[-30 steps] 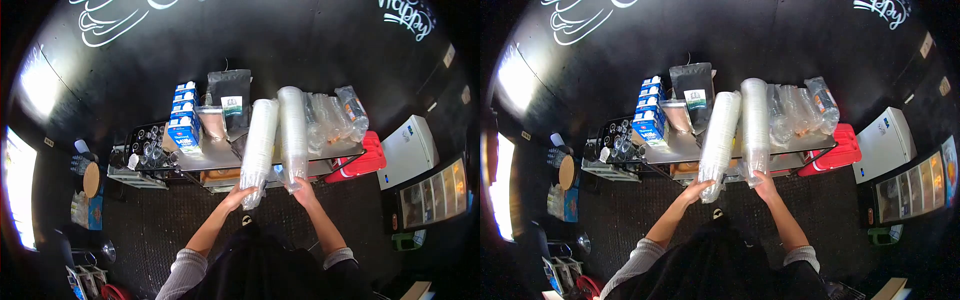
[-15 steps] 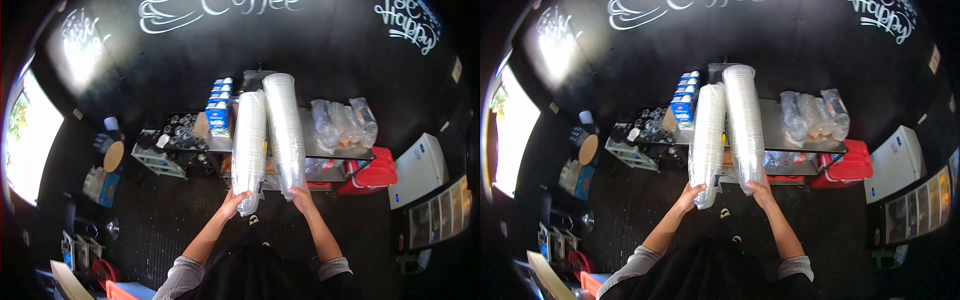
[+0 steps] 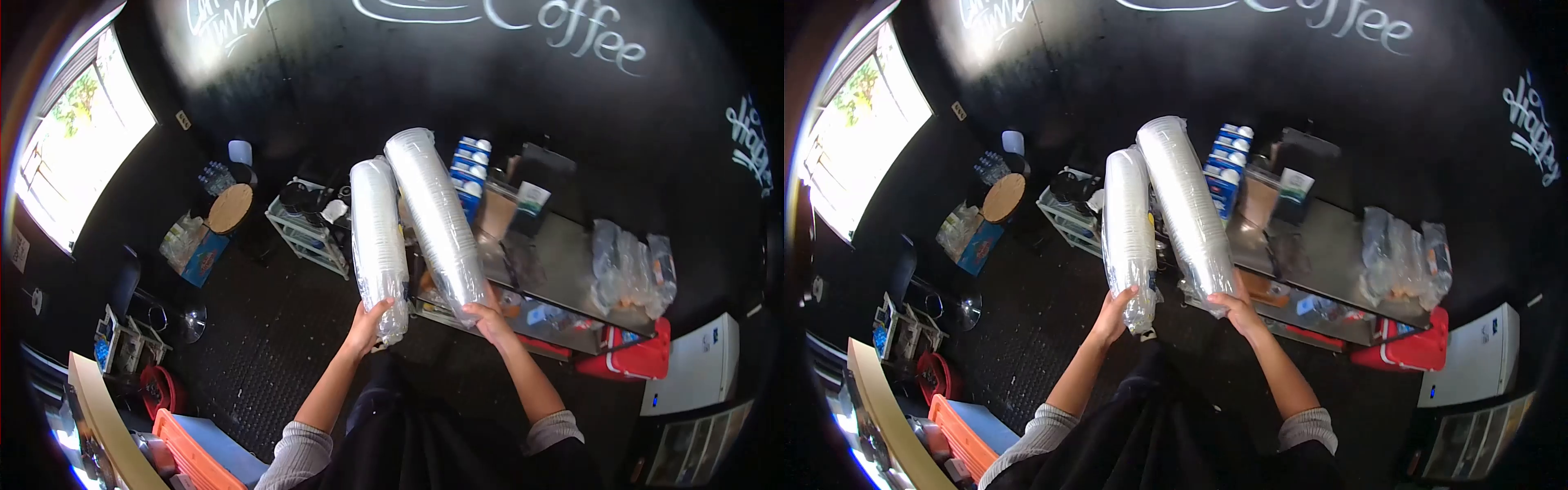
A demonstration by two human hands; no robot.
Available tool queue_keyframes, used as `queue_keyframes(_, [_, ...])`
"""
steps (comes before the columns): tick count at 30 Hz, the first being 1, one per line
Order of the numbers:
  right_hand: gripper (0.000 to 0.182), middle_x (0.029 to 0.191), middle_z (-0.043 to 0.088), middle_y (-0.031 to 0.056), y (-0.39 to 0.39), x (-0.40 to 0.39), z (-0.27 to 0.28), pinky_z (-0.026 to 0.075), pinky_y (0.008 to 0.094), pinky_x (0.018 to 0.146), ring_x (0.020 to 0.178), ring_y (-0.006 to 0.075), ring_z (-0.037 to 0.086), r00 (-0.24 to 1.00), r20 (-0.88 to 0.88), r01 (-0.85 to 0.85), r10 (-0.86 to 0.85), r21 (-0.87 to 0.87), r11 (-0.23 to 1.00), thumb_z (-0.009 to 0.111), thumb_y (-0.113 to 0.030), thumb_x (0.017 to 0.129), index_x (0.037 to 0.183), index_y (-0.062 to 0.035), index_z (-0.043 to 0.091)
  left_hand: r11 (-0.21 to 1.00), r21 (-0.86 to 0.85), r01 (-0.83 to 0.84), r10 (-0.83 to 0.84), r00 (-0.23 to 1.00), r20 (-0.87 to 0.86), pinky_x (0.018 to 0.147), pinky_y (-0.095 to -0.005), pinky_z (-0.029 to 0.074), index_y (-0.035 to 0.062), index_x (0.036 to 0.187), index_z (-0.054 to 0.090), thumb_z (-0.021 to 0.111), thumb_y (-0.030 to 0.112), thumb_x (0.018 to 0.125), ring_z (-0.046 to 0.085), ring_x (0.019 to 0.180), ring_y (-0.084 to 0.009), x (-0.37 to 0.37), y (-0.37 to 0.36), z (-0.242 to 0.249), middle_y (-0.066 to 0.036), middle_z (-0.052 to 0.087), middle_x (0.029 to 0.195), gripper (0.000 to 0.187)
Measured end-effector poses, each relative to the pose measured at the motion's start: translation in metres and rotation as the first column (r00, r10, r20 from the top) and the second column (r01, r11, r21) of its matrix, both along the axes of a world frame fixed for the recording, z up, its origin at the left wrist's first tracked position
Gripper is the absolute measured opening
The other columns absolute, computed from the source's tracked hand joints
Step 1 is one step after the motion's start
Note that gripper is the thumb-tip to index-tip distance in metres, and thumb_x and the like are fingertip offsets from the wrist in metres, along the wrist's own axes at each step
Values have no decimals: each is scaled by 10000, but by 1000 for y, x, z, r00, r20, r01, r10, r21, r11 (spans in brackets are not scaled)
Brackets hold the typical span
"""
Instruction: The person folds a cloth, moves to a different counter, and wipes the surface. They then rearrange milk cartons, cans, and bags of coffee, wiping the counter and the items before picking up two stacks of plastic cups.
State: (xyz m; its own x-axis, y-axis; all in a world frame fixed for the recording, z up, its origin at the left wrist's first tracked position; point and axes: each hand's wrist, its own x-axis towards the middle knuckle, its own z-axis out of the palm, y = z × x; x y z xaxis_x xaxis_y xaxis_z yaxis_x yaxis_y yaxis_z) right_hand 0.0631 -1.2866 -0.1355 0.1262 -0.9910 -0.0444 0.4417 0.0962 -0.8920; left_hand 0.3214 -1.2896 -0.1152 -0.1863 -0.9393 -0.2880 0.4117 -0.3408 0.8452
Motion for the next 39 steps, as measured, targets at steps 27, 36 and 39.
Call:
queue_keyframes(27, [773,1107,538,94,-376,111,-129,372,314,905,1043,227,500,891,-429,263,-151,215,940,750,-164,476,1190,-42,479,980,80,-179,177,984,35,925,-374,415,-17,1304,354,694,271,810,509,1084,-229,78,-341,-148,-135,516,1192,665])
queue_keyframes(36, [695,1093,546,93,-391,95,-149,366,297,911,1049,221,506,921,-378,212,-98,272,939,732,-137,529,1175,-43,493,989,71,-133,130,991,46,890,-355,440,-7,1284,357,713,247,807,529,1047,-211,69,-359,-179,-127,533,1149,647])
queue_keyframes(39, [629,1081,555,86,-389,95,-147,376,308,912,1042,225,514,824,-522,367,-222,192,910,744,-157,557,1131,-48,510,989,66,-135,132,990,50,881,-357,444,-10,1269,380,725,246,792,540,1034,-215,65,-364,-181,-126,541,1138,642])
